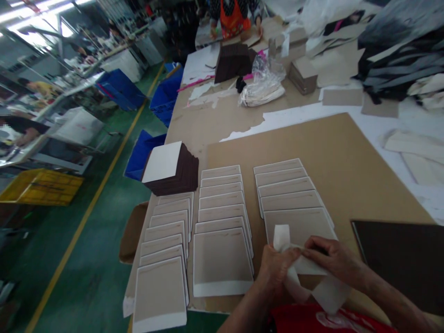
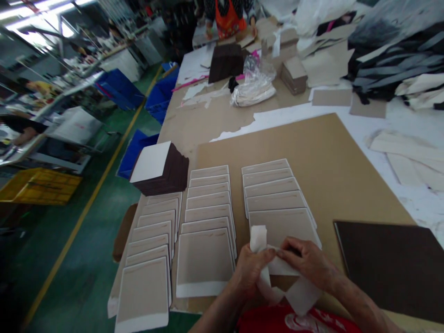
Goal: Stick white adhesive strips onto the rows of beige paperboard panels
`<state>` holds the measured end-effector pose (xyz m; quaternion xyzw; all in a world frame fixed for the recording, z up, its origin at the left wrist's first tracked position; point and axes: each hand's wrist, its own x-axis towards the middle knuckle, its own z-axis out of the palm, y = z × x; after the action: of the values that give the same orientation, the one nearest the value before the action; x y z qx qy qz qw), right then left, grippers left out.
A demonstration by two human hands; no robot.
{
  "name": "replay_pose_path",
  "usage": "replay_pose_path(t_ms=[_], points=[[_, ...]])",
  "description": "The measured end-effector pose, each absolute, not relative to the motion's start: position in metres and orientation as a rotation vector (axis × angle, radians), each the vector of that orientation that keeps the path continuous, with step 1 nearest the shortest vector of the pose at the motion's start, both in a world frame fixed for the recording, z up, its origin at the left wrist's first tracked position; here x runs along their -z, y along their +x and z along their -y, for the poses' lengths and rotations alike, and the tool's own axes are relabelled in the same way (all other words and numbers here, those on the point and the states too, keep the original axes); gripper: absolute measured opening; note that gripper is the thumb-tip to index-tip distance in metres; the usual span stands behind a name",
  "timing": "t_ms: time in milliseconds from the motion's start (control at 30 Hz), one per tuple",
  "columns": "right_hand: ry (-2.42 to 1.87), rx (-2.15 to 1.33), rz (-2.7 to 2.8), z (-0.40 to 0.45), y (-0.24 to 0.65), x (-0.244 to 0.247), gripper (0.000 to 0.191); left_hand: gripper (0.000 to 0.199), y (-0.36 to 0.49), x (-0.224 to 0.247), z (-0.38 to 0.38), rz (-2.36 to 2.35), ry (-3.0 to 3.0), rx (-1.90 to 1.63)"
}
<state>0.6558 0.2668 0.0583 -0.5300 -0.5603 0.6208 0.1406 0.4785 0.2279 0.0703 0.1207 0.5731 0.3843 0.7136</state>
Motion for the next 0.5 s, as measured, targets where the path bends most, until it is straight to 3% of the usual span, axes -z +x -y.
replay_pose_path(t_ms=[167,500], points=[[-1.538,-2.104,1.391,-0.285,0.668,-0.058,0.05,0.039,0.475,-0.068,-0.23,-1.371,0.238,-1.026],[-1.483,-2.062,1.489,-0.315,0.683,-0.05,0.049,0.053,0.48,-0.069,-0.229,-1.349,0.071,-1.116]])
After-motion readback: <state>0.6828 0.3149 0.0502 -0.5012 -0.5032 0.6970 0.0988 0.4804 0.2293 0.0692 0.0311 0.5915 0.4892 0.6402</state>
